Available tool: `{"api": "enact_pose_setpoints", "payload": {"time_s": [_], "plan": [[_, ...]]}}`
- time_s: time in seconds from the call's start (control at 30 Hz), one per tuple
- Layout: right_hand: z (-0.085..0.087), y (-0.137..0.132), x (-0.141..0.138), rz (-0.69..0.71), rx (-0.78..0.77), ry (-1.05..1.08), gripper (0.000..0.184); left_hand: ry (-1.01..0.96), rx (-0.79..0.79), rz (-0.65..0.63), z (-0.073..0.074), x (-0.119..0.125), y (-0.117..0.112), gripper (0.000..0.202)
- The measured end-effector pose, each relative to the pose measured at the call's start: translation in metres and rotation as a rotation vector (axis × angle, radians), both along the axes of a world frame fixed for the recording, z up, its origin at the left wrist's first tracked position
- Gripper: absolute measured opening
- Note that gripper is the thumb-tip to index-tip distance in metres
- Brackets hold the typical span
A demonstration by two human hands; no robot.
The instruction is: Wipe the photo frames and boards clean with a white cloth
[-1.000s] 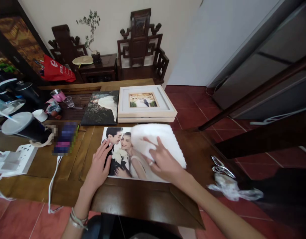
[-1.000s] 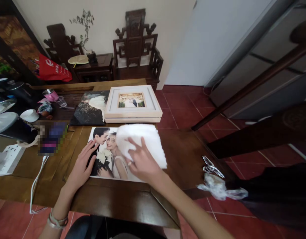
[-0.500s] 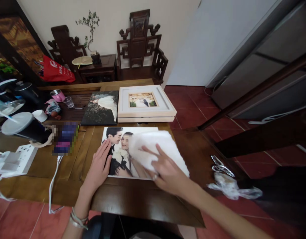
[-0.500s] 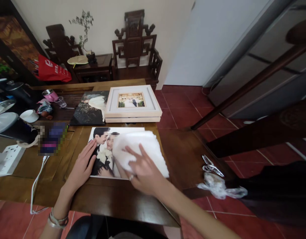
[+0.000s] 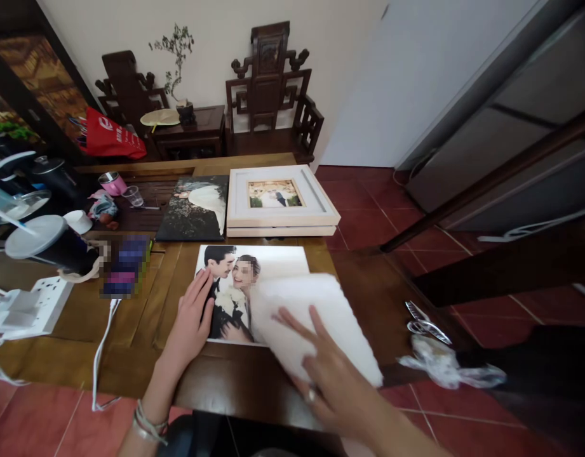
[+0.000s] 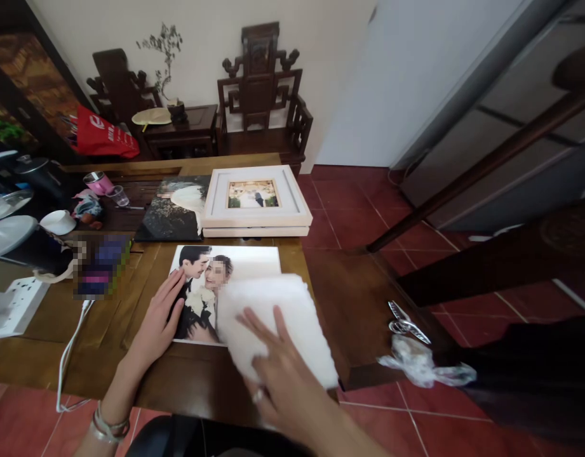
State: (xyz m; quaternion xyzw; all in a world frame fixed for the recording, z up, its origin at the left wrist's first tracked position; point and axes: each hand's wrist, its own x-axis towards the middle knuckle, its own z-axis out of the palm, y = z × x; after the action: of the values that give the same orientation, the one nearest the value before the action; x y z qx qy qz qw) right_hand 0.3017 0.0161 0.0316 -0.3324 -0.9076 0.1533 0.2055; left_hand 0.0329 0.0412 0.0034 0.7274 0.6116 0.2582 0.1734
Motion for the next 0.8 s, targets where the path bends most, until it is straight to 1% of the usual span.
{"api": "enact_pose_setpoints", "payload": {"time_s": [0.07,0.1,0.13,0.2,0.27,0.37,0.47,0.53,0.57,0.6,0.67,0.8], "plan": [[0.002,-0.025,0.003,0.061,-0.015,-0.012,0.018,0.006,-0.02,0.001,0.001,0.0,0.0,0.048],[0.003,-0.032,0.003,0.083,-0.024,-0.014,0.018,0.01,-0.032,0.0,0.001,0.0,0.0,0.048],[0.003,-0.034,0.003,0.098,-0.035,-0.011,0.018,0.015,-0.041,-0.003,0.001,0.0,-0.001,0.049],[0.003,-0.028,0.001,0.105,-0.062,-0.01,0.017,0.025,-0.051,-0.013,0.002,0.0,-0.001,0.049],[0.003,-0.007,-0.004,0.085,-0.073,-0.004,0.018,0.03,-0.045,-0.023,0.002,-0.001,0.0,0.049],[0.005,0.04,-0.017,0.029,-0.065,-0.009,0.024,0.018,-0.027,-0.031,0.002,-0.003,0.0,0.049],[0.008,0.086,-0.034,-0.016,-0.069,-0.079,0.026,-0.002,-0.02,-0.041,0.002,-0.004,0.0,0.049],[0.009,0.104,-0.044,-0.029,-0.051,-0.15,0.023,-0.007,-0.028,-0.04,0.003,-0.004,-0.001,0.048],[0.009,0.107,-0.049,-0.03,-0.037,-0.189,0.021,-0.008,-0.032,-0.035,0.003,-0.003,-0.001,0.048],[0.008,0.105,-0.052,-0.029,-0.028,-0.228,0.019,-0.008,-0.035,-0.03,0.003,-0.003,-0.001,0.048],[0.006,0.088,-0.055,-0.019,-0.017,-0.284,0.017,-0.003,-0.035,-0.02,0.003,-0.002,-0.001,0.048],[0.003,0.022,-0.051,0.063,-0.054,-0.289,0.012,0.01,-0.039,-0.009,0.003,0.0,-0.001,0.049]]}}
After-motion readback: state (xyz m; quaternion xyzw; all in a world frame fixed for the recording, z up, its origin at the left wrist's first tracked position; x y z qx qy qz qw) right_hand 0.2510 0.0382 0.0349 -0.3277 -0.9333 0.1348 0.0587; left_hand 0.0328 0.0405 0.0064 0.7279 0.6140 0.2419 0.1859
